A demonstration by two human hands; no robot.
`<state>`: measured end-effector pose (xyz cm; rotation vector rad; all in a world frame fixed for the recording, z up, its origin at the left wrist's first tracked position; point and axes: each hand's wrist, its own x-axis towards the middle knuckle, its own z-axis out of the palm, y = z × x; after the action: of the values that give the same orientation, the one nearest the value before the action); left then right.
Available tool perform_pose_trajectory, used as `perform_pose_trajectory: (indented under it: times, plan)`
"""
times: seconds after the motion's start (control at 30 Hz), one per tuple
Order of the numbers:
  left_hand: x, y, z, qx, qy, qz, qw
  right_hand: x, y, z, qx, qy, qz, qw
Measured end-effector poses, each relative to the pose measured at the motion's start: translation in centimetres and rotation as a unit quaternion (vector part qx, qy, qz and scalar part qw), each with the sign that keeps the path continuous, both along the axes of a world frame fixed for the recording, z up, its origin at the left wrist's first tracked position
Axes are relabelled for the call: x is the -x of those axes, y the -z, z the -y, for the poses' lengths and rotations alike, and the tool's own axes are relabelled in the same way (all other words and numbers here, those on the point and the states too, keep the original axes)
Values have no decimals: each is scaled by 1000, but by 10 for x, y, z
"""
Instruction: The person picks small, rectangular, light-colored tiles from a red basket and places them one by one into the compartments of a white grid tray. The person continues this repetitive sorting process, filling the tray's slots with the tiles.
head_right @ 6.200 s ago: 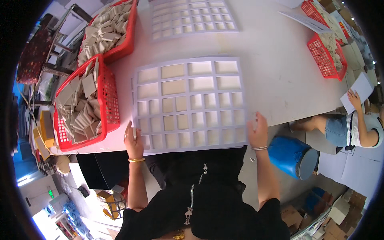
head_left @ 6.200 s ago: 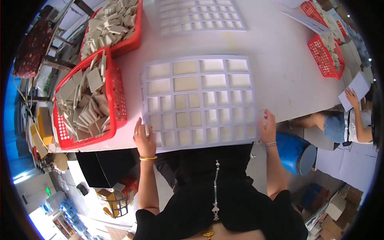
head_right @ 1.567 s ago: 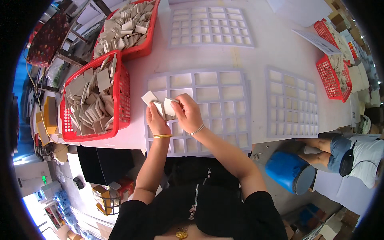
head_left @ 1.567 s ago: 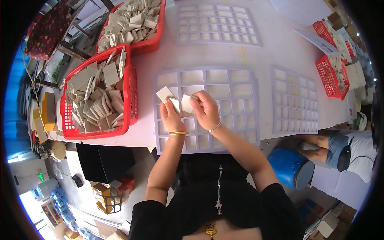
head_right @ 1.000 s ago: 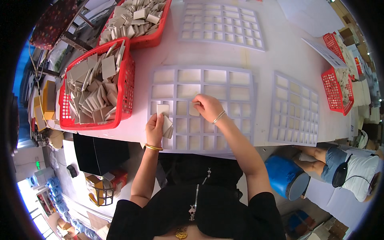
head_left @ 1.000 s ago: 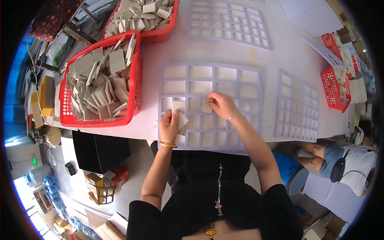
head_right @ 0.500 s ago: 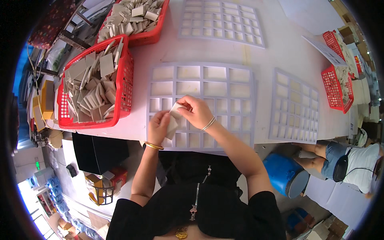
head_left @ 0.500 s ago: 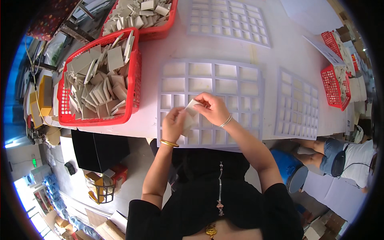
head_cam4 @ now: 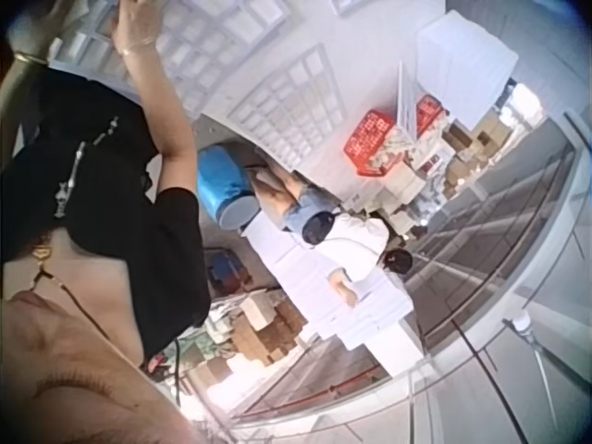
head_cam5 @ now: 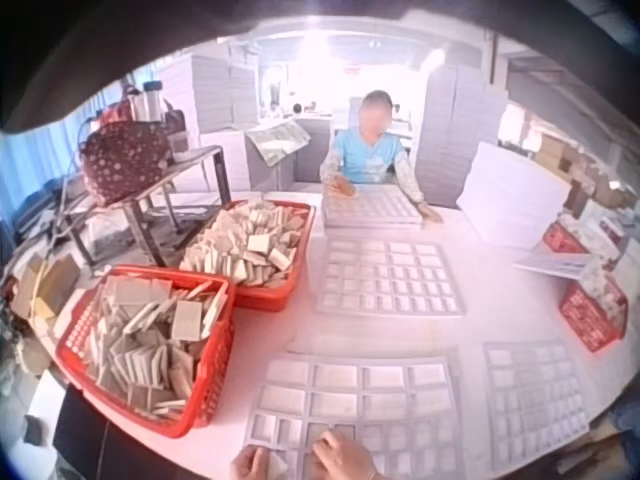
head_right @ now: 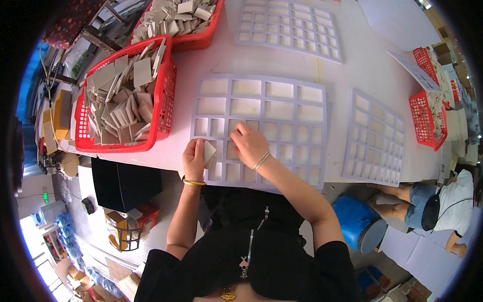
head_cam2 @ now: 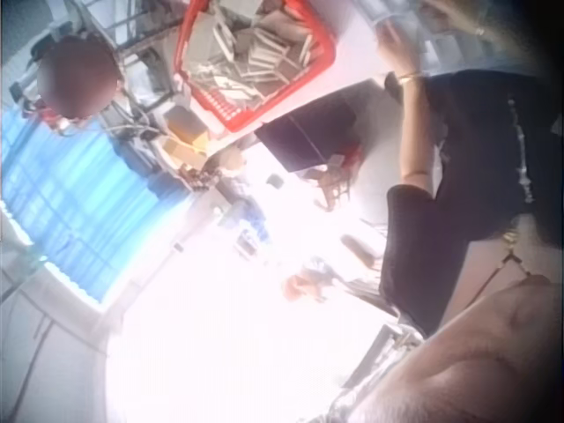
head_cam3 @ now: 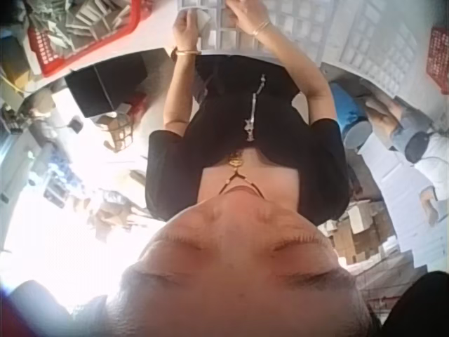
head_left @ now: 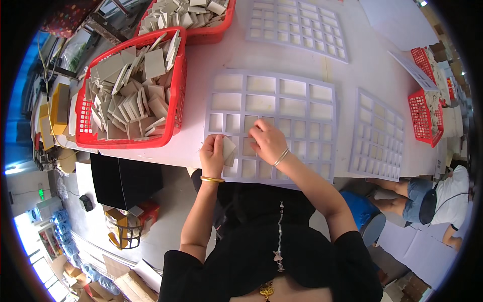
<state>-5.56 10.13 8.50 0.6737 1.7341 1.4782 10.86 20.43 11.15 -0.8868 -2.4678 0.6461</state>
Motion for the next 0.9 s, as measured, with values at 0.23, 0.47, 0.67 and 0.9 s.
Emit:
perform_pose_trajectory:
  times: [0.23,0.47,0.67,0.9]
  plan:
    - [-33,-25,-17,-53,9,-90,995,1,-31,6,384,-7,-149,911]
    - [-8,-35,-11,-66,-41,-34,996,-42,-26,-9,317,62,-94,942]
    - [34,-57,20,-97,-56,-89,990,-60,8,-9,294,28,-34,955]
    - [99,-119,38,9,-81,-481,873,-52,11,0,161,15,21,987]
